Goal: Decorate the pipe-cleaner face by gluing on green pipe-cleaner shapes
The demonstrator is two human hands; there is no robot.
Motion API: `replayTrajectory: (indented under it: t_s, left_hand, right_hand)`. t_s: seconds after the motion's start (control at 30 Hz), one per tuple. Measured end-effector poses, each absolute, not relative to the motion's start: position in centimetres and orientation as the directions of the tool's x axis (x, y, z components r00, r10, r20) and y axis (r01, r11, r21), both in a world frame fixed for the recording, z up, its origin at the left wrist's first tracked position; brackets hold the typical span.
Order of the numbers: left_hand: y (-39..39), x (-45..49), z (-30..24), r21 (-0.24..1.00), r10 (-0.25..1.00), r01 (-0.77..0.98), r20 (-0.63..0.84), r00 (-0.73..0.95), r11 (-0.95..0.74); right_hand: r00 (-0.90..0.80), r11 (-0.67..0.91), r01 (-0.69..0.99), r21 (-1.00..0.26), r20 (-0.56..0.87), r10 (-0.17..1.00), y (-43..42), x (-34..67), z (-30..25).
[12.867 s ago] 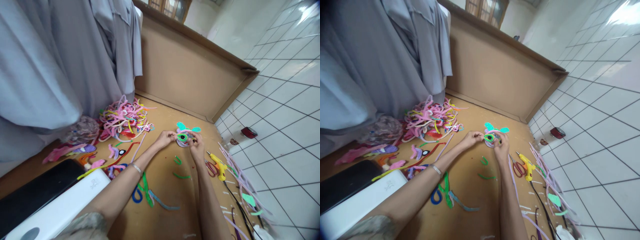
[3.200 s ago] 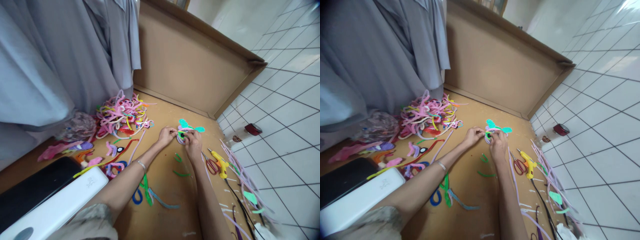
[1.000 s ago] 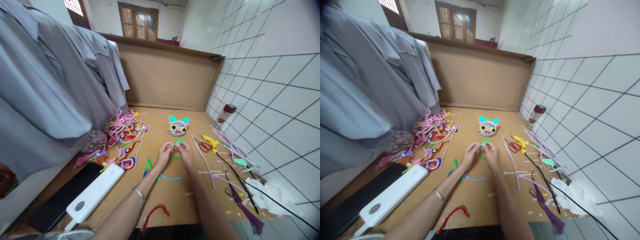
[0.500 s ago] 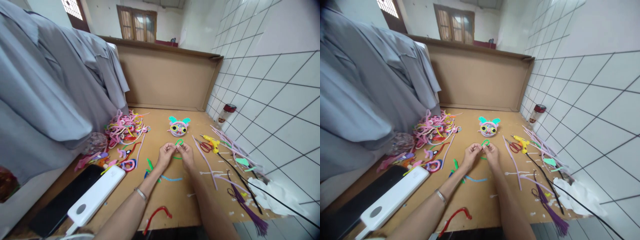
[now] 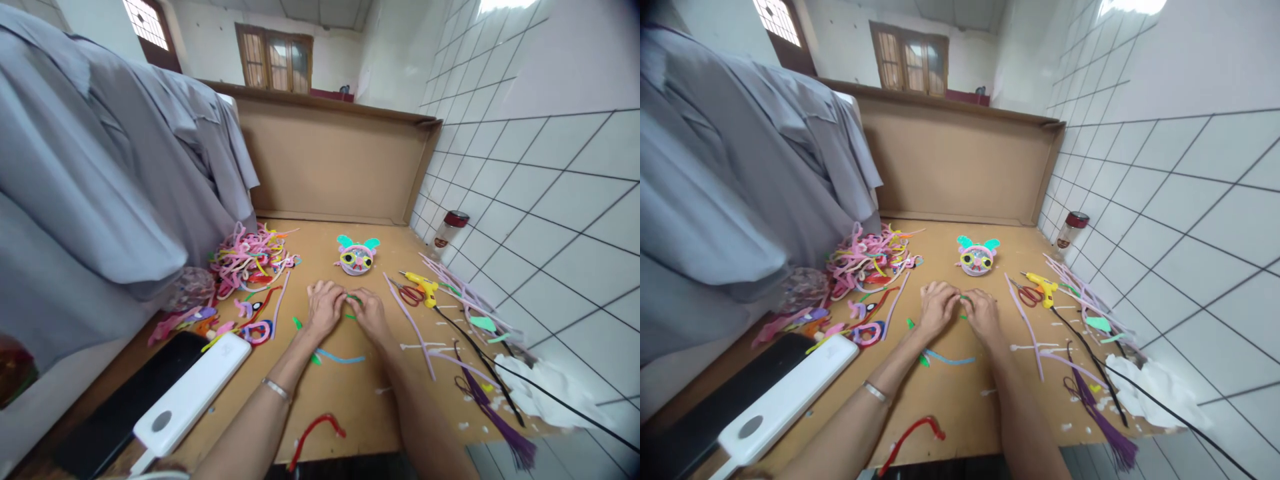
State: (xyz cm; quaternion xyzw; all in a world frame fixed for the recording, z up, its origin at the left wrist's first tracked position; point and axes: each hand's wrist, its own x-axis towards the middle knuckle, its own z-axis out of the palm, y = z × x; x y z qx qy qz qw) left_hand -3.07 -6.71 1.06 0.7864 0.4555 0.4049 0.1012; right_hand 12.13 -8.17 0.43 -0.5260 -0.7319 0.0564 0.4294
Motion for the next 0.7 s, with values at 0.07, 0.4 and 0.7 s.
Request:
replayTrajectory:
  t_s: [0.07,0.4,0.7]
  left_hand:
    - [-6.6,-3.1,1.1,0.499,0.781,0.646,0.567,0.262,-0.578]
    - [-7.1,-2.6,1.7,0.626,0.804,0.618,0.594,0.016,-0.475]
    - [-6.3,-0.2,0.0,0.953,0.955,-0.176,0.209,-0.209,-0.247]
  right_hand:
    - [-0.056,0.427,0.687,-0.588,0.544,0.838,-8.0,12.1,0.0]
    - [0.180,0.338,0.320,-0.885,0.408,0.895,-8.4,11.2,0.8]
    - [0.363,0.325,-0.053,-0.944,0.285,0.887,-8.6,9.4,1.3]
